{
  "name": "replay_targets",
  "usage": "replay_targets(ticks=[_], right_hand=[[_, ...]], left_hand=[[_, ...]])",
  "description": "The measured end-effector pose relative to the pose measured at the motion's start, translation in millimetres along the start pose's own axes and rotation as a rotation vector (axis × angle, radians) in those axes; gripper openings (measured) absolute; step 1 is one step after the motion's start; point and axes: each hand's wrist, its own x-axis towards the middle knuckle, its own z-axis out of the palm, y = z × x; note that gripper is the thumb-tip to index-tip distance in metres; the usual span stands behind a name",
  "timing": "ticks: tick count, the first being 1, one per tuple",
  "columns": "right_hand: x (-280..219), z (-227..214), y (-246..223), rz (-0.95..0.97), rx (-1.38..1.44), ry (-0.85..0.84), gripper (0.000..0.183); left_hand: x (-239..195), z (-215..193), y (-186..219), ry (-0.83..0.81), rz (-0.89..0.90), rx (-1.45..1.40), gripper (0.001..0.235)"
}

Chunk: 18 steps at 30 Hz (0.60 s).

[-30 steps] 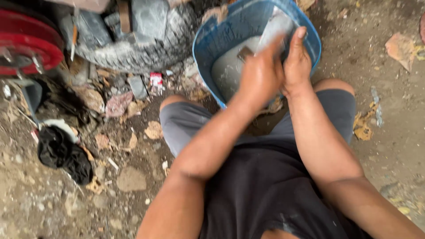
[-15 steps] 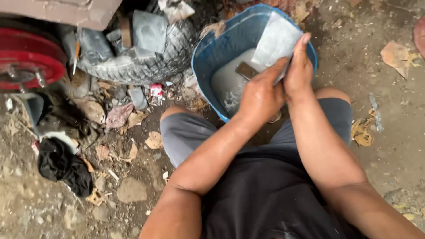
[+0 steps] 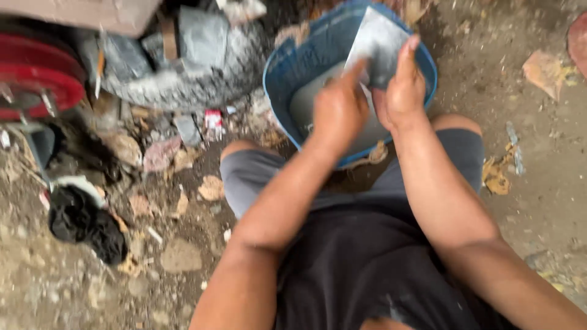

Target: The person sits on the ground and cleans rectangular metal sheets by rubbing them with a dark abrasive block. They repeatedly dip the sheets and the block into a blue bucket of water to rinse them during the process.

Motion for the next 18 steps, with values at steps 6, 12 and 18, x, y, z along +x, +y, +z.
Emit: replay_targets(ticks=[6, 12, 18], right_hand=[[8.0, -3.3, 6.6, -0.039, -0.124, -0.017, 0.089], [6.6, 1.4, -2.0, -0.001, -0.035, -0.016, 0.081], [-1.2, 8.2, -13.5, 0.014, -0.019, -0.017, 0.081]], left_hand=[[-1.8, -5.5, 4.7, -0.018, -0.018, -0.022, 0.058], [-8.2, -19.5, 21.5, -0.053, -0.014, -0.116, 0.060], [-6.5, -20.6, 22.8, -0.015, 0.026, -0.065, 0.056]])
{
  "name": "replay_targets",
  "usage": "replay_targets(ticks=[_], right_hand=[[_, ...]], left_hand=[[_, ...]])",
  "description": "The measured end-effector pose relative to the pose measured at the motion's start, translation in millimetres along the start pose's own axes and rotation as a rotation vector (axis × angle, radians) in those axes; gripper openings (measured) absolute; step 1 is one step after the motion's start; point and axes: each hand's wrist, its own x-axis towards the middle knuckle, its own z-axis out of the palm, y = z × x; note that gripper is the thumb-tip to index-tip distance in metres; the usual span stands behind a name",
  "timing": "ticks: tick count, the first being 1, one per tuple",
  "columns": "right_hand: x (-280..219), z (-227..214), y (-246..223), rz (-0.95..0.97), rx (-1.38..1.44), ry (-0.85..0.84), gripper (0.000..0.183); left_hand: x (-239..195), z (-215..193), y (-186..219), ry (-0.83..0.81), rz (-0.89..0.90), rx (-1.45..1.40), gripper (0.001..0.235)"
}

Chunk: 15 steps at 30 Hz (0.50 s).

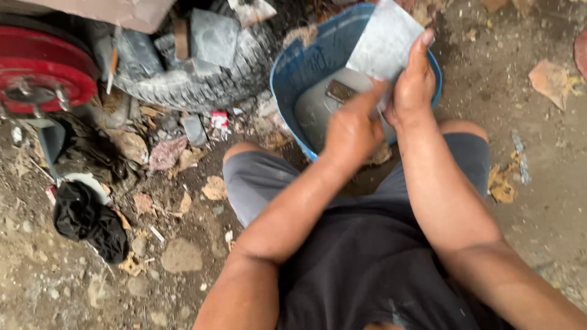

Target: The person sits on the ground and cleans rectangular metal sheets by rubbing them with a dark abrasive block. They repeatedly dip the sheets and the block into a blue bucket of water to rinse them during the process.

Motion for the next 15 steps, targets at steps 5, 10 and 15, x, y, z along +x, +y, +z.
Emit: replay_targets(ticks=[5, 10, 15], right_hand=[[-4.4, 1.0, 1.8, -0.081, 0.238, -0.211, 0.072], [-10.5, -17.4, 6.4, -0.064, 0.208, -0.322, 0.071], [-7.6, -49.4, 25.7, -0.010, 0.182, -0.382, 0.032]], left_hand=[[-2.0, 6.7, -16.1, 0.056, 0.023, 0.100, 0.059], [10.2, 1.6, -78.1, 0.020, -0.071, 0.147, 0.055], [24.1, -21.1, -21.3, 0.124, 0.012, -0.003, 0.041]])
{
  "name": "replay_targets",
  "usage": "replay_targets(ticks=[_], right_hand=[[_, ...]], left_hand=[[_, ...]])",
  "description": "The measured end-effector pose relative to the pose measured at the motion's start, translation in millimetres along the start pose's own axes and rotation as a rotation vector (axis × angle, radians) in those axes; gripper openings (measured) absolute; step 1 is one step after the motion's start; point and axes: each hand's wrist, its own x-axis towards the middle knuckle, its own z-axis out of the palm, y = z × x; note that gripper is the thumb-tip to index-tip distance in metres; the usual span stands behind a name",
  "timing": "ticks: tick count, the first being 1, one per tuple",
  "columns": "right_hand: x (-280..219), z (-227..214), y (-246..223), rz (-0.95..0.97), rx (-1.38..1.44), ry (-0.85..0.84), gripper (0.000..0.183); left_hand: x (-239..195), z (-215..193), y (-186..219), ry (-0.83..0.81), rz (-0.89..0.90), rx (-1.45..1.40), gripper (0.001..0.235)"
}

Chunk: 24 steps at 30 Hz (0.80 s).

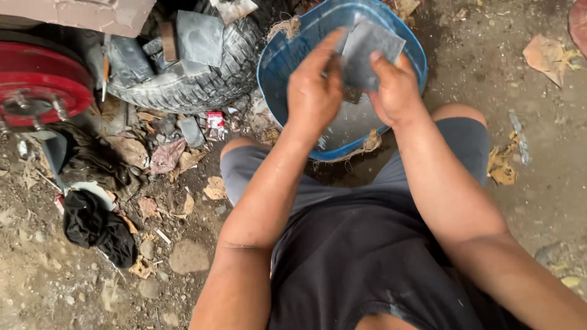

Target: The person sits on the ground and cleans rectangular metal sheets by rubbing them with a dark abrasive block. They repeatedly dip the sheets and the block into a blue bucket of water to rinse them during the process.

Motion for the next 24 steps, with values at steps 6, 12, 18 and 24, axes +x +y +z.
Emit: replay_targets(ticks=[6, 12, 18, 24], right_hand=[[4.2, -14.8, 8.4, 0.020, -0.082, -0.016, 0.022], [-7.9, -15.3, 1.2, 0.026, -0.249, -0.033, 0.031], [-12.9, 3.6, -11.1, 0.019, -0.409, -0.074, 0.040], [-12.3, -11.4, -6.8, -0.020, -0.289, -0.059, 0.035]], left_hand=[[-2.9, 14.4, 23.3, -0.305, 0.236, 0.004, 0.061], [-1.0, 34.1, 2.9, -0.203, 0.139, 0.149, 0.051], [0.7, 26.5, 3.1, -0.217, 0.193, 0.166, 0.057], [3.3, 36.5, 0.7, -0.198, 0.213, 0.170, 0.048]])
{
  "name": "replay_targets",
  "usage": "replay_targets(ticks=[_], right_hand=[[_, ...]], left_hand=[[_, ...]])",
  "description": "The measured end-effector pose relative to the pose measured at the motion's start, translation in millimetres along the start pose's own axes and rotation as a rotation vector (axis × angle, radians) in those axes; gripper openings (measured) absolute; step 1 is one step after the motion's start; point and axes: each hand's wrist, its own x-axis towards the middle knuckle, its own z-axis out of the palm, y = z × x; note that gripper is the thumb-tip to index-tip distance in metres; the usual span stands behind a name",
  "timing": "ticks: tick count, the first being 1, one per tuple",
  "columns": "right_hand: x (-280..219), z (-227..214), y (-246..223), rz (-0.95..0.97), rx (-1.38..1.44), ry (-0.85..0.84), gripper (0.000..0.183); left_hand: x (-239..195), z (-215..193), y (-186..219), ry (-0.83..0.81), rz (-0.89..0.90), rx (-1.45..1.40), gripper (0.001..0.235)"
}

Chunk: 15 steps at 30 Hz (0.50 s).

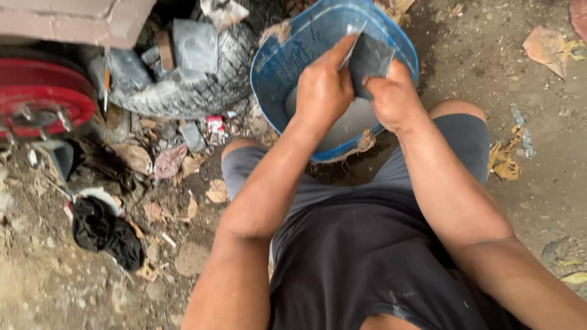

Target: The person sits on the ground and cleans rectangular metal sheets by rubbing them with a dark abrasive block. They repeatedly dip the sheets and the block into a blue bucket of water to rinse them during the process.

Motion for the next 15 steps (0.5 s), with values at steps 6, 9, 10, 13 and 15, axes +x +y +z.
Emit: replay_targets(ticks=[6, 9, 10, 13, 15], right_hand=[[-6.7, 5.4, -4.6, 0.047, -0.004, -0.017, 0.038], [3.1, 16.0, -15.9, -0.082, -0.006, -0.054, 0.040], [10.5, 14.9, -17.3, -0.032, 0.240, -0.027, 0.046], [7.8, 22.7, -27.5, 0.085, 0.459, 0.043, 0.059], [7.8, 31.9, -27.4, 0.120, 0.433, 0.101, 0.075]], left_hand=[[-1.1, 1.7, -29.0, -0.026, -0.073, 0.096, 0.059], [16.1, -8.2, -50.2, 0.050, -0.226, 0.034, 0.039], [18.9, -17.7, -36.7, 0.082, -0.355, -0.096, 0.033], [4.6, -29.0, -5.7, 0.164, -0.613, -0.449, 0.025], [-0.4, -27.5, 0.6, 0.212, -0.701, -0.677, 0.023]])
